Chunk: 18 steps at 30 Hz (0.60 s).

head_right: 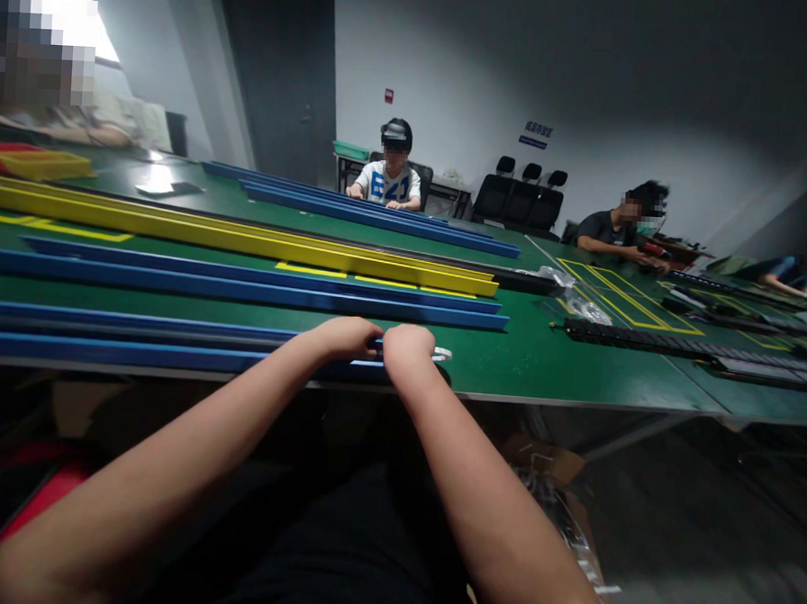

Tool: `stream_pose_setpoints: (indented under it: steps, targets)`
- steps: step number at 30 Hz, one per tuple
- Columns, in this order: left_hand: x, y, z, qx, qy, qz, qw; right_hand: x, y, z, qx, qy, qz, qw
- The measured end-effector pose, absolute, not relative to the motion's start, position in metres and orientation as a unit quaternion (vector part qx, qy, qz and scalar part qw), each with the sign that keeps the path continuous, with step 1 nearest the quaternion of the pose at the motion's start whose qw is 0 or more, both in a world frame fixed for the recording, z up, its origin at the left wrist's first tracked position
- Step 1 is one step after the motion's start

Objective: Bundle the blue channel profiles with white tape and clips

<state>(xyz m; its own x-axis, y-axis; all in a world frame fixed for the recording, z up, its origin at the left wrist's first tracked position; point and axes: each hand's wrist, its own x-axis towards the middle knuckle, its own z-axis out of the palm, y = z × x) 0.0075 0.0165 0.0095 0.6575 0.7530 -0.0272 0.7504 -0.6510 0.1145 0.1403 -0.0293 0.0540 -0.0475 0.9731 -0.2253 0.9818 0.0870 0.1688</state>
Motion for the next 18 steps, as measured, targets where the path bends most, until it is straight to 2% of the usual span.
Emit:
stream_pose_setpoints:
  steps: [12,18]
  targets:
    - [-0.006,0.014,0.007,0.931,0.36,0.049,0.019,0.154,-0.037,0.044,0.681,0.728,0.015,0.08]
    - [-0.047,0.011,0.01,0.927,0.369,0.041,0.043,0.123,-0.038,0.041,0.647,0.76,0.006,0.059]
